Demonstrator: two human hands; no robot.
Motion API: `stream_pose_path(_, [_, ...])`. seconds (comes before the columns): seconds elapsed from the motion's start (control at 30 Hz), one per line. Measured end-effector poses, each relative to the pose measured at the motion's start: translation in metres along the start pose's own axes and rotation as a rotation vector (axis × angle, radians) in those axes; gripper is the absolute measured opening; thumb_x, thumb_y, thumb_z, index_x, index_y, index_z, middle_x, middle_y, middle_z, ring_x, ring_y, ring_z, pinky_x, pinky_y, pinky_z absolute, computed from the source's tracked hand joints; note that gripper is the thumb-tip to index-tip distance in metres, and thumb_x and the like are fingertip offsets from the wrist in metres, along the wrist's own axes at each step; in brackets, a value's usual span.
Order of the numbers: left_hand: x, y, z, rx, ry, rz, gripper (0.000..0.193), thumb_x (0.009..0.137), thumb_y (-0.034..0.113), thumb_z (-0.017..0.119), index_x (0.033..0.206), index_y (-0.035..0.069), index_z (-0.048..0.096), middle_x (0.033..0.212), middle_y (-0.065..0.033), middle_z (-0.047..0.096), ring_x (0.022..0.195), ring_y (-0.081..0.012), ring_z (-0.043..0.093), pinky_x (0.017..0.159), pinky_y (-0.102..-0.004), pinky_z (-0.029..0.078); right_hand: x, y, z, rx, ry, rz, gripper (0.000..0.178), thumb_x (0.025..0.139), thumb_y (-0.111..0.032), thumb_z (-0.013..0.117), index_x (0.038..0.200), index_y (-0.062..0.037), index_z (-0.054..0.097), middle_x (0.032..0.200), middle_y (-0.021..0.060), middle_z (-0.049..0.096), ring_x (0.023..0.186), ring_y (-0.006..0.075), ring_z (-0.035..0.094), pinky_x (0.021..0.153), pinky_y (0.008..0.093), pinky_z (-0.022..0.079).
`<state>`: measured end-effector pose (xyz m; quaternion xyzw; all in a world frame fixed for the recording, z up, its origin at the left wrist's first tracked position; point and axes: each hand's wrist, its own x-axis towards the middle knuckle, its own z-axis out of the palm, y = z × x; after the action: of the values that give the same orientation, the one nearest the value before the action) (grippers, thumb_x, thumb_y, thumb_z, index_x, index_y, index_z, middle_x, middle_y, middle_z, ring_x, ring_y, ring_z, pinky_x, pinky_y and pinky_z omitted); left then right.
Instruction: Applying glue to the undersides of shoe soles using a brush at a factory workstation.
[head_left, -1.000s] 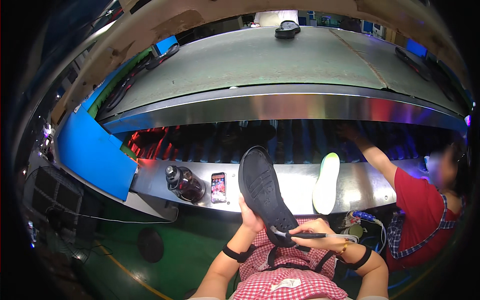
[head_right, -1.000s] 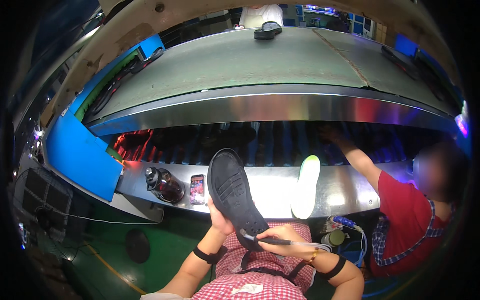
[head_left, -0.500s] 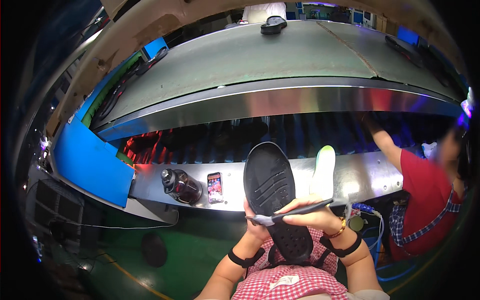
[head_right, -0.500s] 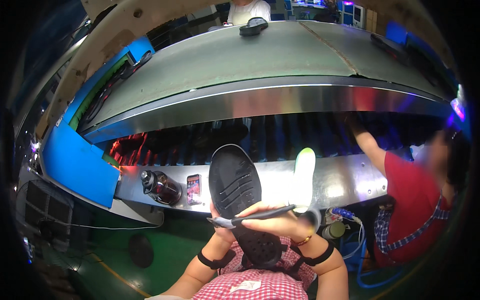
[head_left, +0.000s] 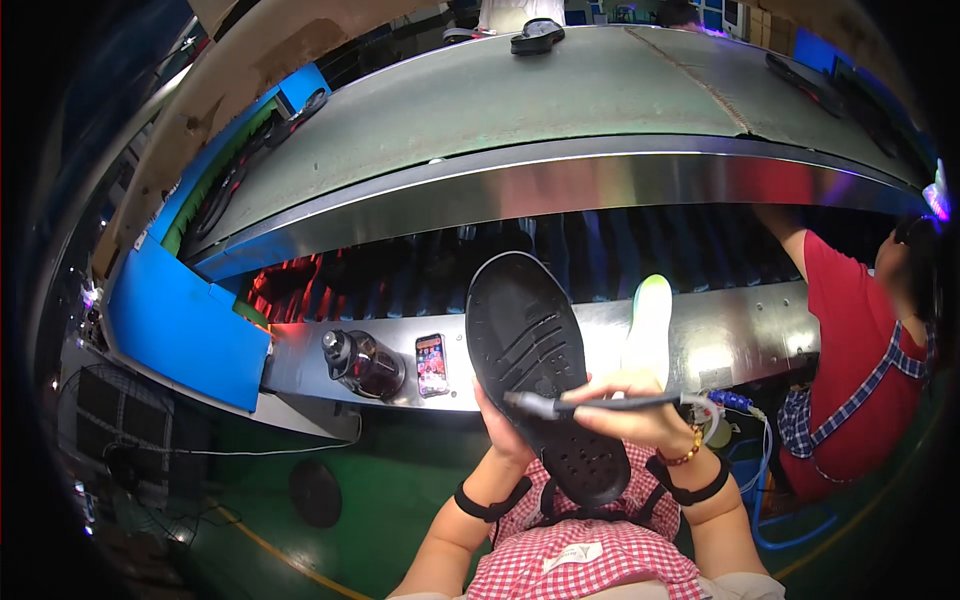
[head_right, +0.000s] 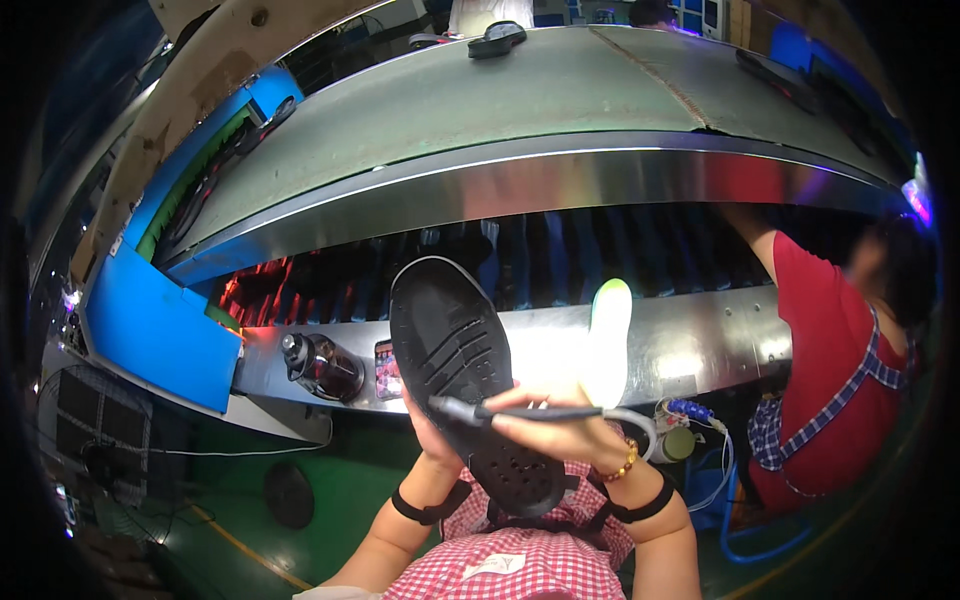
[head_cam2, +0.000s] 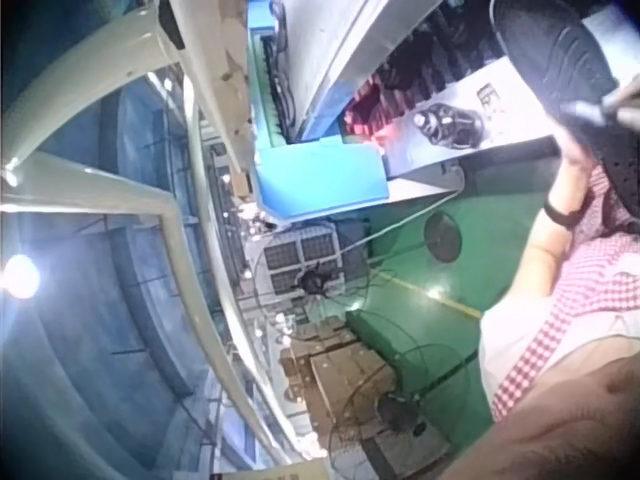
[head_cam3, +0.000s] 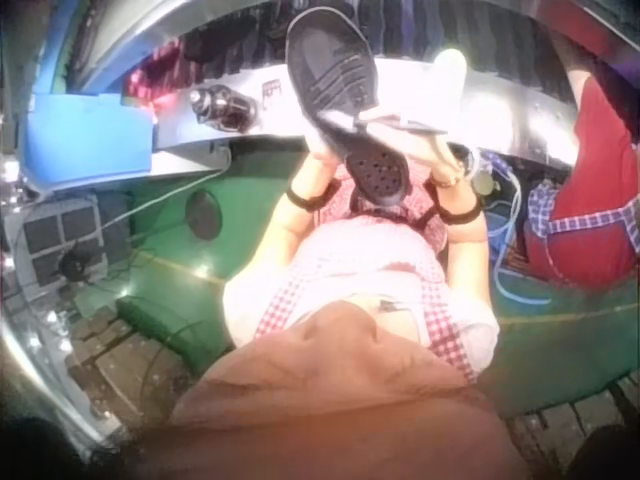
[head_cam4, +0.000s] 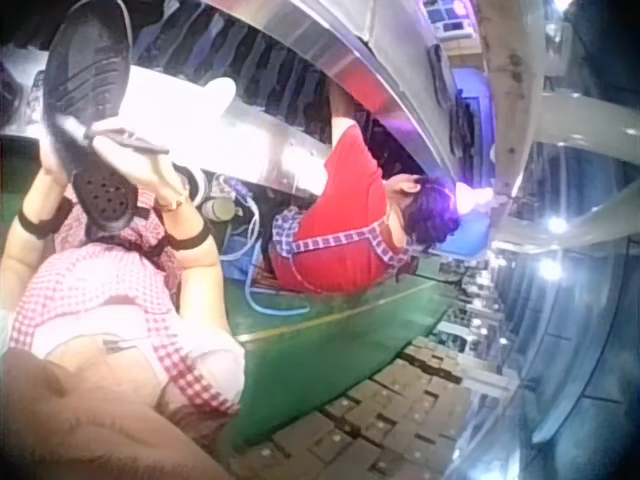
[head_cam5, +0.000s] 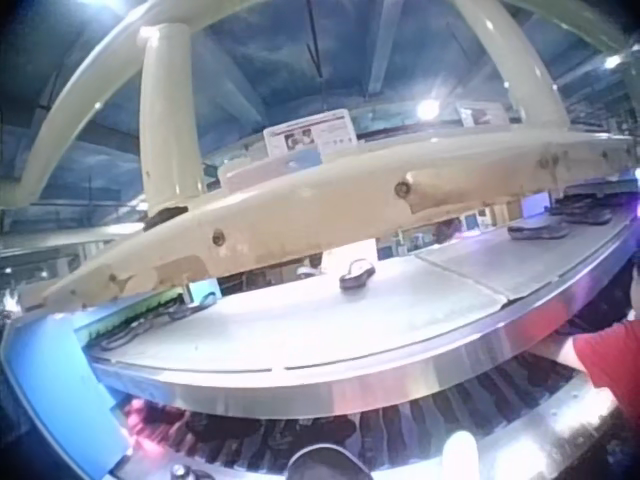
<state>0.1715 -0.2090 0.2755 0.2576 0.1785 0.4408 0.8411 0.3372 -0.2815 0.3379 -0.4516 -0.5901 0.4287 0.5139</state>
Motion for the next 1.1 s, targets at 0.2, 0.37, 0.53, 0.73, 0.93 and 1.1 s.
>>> stream_pose_path(0.2, [0.005,0.010,0.000,-0.232,-0.206,0.027,0.107,0.076,0.086,0.027,0.145,0.004,0.029,0.135,-0.0264,0.045,0.116,-0.0422,0.052,0.100,-0.0560,0.043,-0.005,0.000,-0.003,0.006,-0.046,-0.011,0.022,0.077,-0.001,0.072,0.099,-0.0010,0.071,0.096,0.0131,0.072,0.083,0.0186,0.069,0.079,0.0288,0.053])
stream_pose_path(0.37, [0.011,0.014,-0.001,-0.287,-0.206,0.165,0.108,0.075,0.088,0.028,0.144,0.004,0.030,0.131,-0.0269,0.048,0.113,-0.0420,0.054,0.097,-0.0557,0.044,-0.007,0.000,-0.005,-0.191,-0.185,-0.237,0.022,0.075,-0.003,0.075,0.096,-0.0017,0.072,0.097,0.0119,0.072,0.083,0.0194,0.070,0.072,0.0286,0.050])
stream_pose_path(0.53, [0.010,0.021,0.000,-0.239,-0.110,0.249,0.105,0.075,0.087,0.033,0.143,0.006,0.033,0.127,-0.0266,0.051,0.110,-0.0441,0.055,0.097,-0.0572,0.044,-0.011,0.000,-0.007,-0.069,0.019,-0.096,0.022,0.078,0.000,0.071,0.100,-0.0015,0.071,0.096,0.0127,0.072,0.088,0.0171,0.068,0.082,0.0286,0.053])
stream_pose_path(0.73, [0.010,0.029,-0.001,-0.352,-0.125,0.301,0.104,0.074,0.085,0.040,0.142,0.007,0.035,0.127,-0.0260,0.051,0.106,-0.0433,0.056,0.095,-0.0563,0.045,-0.016,0.006,-0.006,-0.116,-0.190,-0.307,0.023,0.075,-0.008,0.076,0.098,-0.0072,0.072,0.097,0.0081,0.072,0.076,0.0165,0.065,0.070,0.0309,0.047])
stream_pose_path(0.93, [0.009,0.037,-0.004,-0.325,-0.217,0.393,0.097,0.080,0.077,0.043,0.138,-0.001,0.041,0.127,-0.0312,0.050,0.109,-0.0426,0.056,0.096,-0.0530,0.045,-0.023,0.012,-0.008,-0.345,-0.140,-0.323,0.019,0.076,-0.010,0.075,0.095,-0.0081,0.073,0.097,0.0042,0.073,0.079,0.0154,0.063,0.076,0.0305,0.041])
stream_pose_path(1.1, [0.009,0.047,0.000,-0.280,-0.097,0.451,0.098,0.080,0.079,0.039,0.134,-0.002,0.044,0.121,-0.0306,0.053,0.102,-0.0418,0.059,0.092,-0.0528,0.047,-0.029,0.013,-0.013,0.051,-0.059,-0.213,0.022,0.076,-0.006,0.075,0.098,-0.0044,0.072,0.099,0.0102,0.072,0.087,0.0195,0.068,0.077,0.0319,0.049])
